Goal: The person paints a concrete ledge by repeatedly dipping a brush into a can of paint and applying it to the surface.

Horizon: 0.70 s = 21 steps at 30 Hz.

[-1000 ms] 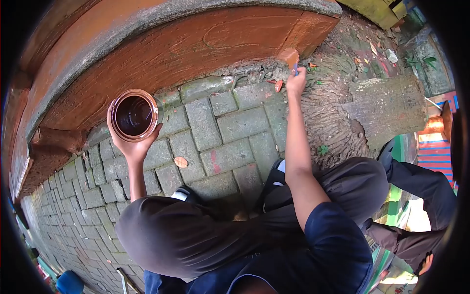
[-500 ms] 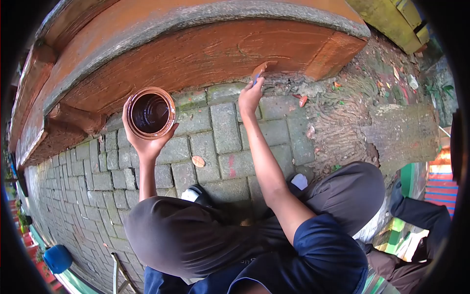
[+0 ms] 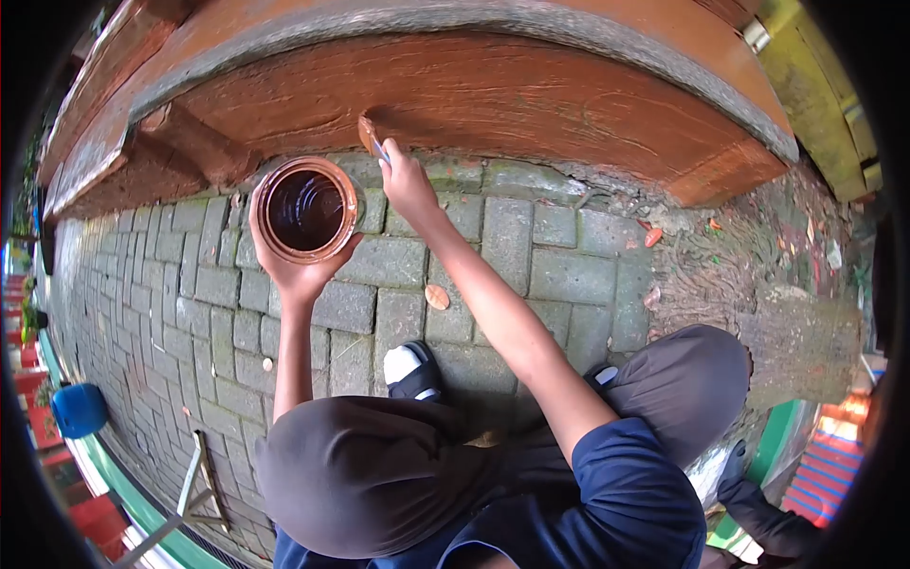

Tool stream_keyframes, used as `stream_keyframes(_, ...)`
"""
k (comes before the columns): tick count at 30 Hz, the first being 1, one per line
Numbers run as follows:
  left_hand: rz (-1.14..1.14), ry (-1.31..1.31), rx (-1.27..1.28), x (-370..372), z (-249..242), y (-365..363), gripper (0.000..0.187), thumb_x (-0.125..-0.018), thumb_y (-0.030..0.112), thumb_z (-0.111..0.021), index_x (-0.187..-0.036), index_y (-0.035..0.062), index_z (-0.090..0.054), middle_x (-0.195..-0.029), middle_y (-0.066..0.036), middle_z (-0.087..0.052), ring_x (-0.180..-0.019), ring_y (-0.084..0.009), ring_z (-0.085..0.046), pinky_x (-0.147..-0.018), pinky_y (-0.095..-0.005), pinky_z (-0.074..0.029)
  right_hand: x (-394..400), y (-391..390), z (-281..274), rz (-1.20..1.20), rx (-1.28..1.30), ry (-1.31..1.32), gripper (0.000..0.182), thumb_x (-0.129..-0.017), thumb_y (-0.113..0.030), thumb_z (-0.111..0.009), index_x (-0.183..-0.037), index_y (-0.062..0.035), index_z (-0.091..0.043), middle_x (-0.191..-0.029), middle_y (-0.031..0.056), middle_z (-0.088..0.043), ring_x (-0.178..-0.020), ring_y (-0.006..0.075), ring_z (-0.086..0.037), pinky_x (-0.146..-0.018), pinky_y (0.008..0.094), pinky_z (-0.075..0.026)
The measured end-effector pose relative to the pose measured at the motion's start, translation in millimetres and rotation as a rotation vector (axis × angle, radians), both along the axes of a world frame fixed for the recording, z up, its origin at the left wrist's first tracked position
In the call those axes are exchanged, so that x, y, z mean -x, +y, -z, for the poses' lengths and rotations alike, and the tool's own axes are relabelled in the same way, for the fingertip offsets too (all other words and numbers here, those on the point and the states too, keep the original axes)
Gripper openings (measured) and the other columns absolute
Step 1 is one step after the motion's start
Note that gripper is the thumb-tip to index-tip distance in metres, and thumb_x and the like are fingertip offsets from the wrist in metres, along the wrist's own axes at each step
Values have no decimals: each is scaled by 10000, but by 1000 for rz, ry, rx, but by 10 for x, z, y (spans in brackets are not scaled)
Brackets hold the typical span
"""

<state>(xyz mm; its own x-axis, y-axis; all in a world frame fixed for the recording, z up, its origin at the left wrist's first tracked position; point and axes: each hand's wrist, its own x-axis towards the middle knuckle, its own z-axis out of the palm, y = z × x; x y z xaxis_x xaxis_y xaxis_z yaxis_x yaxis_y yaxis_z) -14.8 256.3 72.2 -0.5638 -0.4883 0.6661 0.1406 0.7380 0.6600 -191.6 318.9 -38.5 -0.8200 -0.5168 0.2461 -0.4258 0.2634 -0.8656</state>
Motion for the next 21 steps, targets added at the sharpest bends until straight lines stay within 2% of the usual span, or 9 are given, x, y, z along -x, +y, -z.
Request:
stream_keyframes(2, 16, 9, 7, -92, 12, -66, 1115, -535, 238, -951, -1409, -31, -314, -1343, -159, -495, -1228, -262, -519, -1073, -400, -406, 50, -159, -245, -237, 14, 74, 205, -947, -153, -551, -1110, -38, -505, -826, 272, -638, -797, 485, -612, -623, 542, -457)
stream_keyframes(4, 20, 2, -4, -166, -6, -96, 1129, -536, 236, -950, -1415, -38, -296, -1346, -164, -491, -1236, -259, -515, -1076, -401, -404, 26, -313, -531, -303, 56, 91, 176, -947, -179, -555, -1070, -63, -509, -797, 249, -652, -801, 470, -627, -645, 562, -469)
stream_keyframes(8, 22, 23, -30, -256, 9, -166, 1119, -546, 221, -945, -1419, -34, -293, -1354, -165, -486, -1245, -259, -508, -1073, -398, -408, 184, -131, -975, -40, 50, -34, 166, -946, -165, -572, -1073, -59, -560, -790, 231, -665, -750, 410, -663, -626, 497, -484)
stream_keyframes(10, 34, 50, -26, -232, -38, -164, 1117, -548, 216, -944, -1421, -31, -292, -1356, -165, -485, -1245, -259, -509, -1072, -396, -409, 417, 203, -932, 22, 86, 44, 182, -929, -183, -615, -1073, -72, -609, -812, 219, -666, -783, 398, -668, -642, 460, -488)
stream_keyframes(14, 74, 76, -74, -148, -101, -129, 1105, -545, 197, -941, -1420, -22, -302, -1360, -155, -486, -1236, -261, -514, -1075, -399, -403, 619, 1126, -990, 199, 61, 105, 205, -932, -202, -625, -1098, -81, -637, -843, 202, -671, -800, 360, -679, -661, 396, -498)
stream_keyframes(18, 96, 80, -62, -36, -162, -60, 1100, -549, 196, -939, -1422, -23, -308, -1351, -157, -497, -1232, -262, -517, -1075, -399, -404, 833, 2030, -893, 381, 113, 126, 242, -933, -196, -631, -1137, -67, -647, -933, 168, -702, -846, 241, -699, -733, 343, -506)
stream_keyframes(21, 72, 40, -25, 44, -205, -2, 1099, -556, 200, -935, -1428, -25, -304, -1352, -160, -495, -1237, -263, -514, -1071, -400, -410, 956, 2609, -792, 496, 145, 144, 278, -938, -198, -629, -1160, -30, -638, -988, 131, -712, -899, 188, -675, -806, 318, -495)
